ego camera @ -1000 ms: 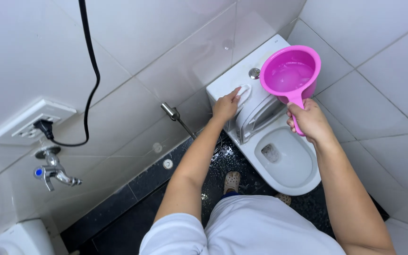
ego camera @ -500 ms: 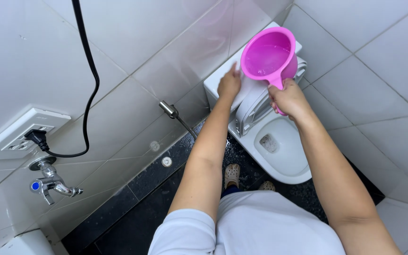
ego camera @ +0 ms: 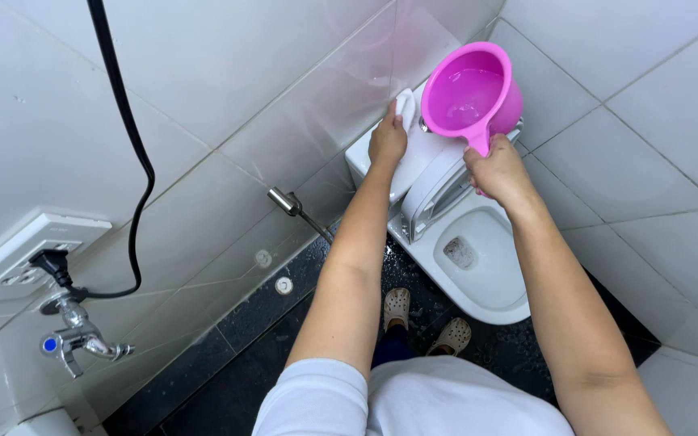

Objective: The person mixes detergent with water in a pink scoop at the sink, then pours the solution into the toilet bowl. They scrub the toilet seat, lid, and tank with a brush while rinsing it in the scoop.

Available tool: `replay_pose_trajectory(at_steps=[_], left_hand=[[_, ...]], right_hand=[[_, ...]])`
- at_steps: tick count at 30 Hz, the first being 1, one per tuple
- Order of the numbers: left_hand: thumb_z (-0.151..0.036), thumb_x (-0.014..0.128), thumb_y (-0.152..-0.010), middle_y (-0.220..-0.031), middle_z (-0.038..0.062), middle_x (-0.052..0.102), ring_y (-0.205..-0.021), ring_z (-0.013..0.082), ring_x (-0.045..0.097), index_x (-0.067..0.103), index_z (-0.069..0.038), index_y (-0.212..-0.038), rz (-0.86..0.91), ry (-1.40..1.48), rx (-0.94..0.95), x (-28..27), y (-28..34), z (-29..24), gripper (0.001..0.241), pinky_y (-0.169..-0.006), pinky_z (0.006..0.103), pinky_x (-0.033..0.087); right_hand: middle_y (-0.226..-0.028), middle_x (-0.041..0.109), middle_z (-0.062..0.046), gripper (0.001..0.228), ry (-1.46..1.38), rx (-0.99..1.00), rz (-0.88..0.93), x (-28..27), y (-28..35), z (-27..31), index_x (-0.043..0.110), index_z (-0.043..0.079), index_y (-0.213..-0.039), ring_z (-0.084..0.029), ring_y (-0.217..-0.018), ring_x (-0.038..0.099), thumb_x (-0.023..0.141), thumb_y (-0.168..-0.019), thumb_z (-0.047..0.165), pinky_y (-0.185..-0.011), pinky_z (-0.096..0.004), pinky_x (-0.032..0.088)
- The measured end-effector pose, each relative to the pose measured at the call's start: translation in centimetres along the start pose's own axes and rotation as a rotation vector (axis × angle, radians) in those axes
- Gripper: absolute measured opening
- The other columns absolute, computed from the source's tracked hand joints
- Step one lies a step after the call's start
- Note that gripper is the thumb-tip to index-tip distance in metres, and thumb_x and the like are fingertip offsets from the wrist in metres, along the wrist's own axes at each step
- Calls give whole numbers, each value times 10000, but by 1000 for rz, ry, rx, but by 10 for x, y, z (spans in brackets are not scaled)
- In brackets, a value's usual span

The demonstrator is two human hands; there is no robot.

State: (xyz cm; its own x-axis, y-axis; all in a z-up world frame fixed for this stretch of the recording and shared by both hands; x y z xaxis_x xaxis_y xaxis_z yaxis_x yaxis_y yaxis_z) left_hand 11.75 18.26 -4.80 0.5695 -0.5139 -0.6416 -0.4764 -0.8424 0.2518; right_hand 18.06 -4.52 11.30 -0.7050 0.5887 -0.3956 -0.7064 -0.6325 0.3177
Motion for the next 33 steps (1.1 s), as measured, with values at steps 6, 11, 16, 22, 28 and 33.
replay_pose_trajectory(at_steps=[6,11,16,22,28,33], left_hand=[[-408,534,-997,-1354,112,661,-1256,320,616,513,-438,-1461,166,2,152,22,-1,27,465,-1057,428,468],[-399,483,-1025,-1302,103,722,-1201,318,683,498,-424,-1487,20,46,8,-1,2,13,463,-1027,438,511],[-321,504,-978,-1321,105,707,-1225,341,648,602,-411,-1428,85,36,-35,18,-3,20,469,-1033,447,493],[-448,486,-1021,-1302,106,721,-1215,331,673,562,-418,-1426,59,112,-71,20,-8,45,413,-1033,430,510],[-405,594,-942,-1229,112,729,-1145,284,705,632,-453,-1344,280,10,129,-2,19,56,407,-1001,380,513],[-381,509,-1010,-1245,120,732,-1104,316,719,568,-457,-1416,27,119,-5,1,-3,66,417,-946,427,535]], right_hand=[[-669,604,-117,310,76,-11,-20,0,12,10,532,-59,-1110,-177,-504,586,622,-973,204,-428,-341,469],[-679,628,-115,345,133,-37,-10,8,12,16,535,-78,-1122,-189,-510,612,629,-969,217,-445,-351,493],[-683,630,-130,362,188,-78,-3,21,14,12,540,-92,-1143,-217,-503,618,639,-967,208,-460,-362,489],[-690,597,-79,287,6,-4,-9,16,6,-2,518,-20,-1119,-145,-511,573,628,-964,195,-418,-319,461],[-749,581,-47,139,-593,66,123,-7,0,-30,498,28,-1022,-106,-513,516,608,-984,104,-400,-270,396],[-787,551,-45,187,-716,65,117,-22,10,-31,462,34,-1055,-92,-541,491,606,-1020,149,-437,-246,399]])
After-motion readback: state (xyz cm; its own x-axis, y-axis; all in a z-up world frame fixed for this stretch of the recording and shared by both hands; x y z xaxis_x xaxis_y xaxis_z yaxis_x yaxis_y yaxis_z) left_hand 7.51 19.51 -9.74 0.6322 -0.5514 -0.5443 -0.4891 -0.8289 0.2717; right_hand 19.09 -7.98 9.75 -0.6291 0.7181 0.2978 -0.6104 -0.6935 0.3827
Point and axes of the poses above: each hand's wrist, its own y-axis away from the middle knuckle, its own x-axis out of the palm, z = x × y, the point moved 3 cm from there along -y, towards the middle knuckle
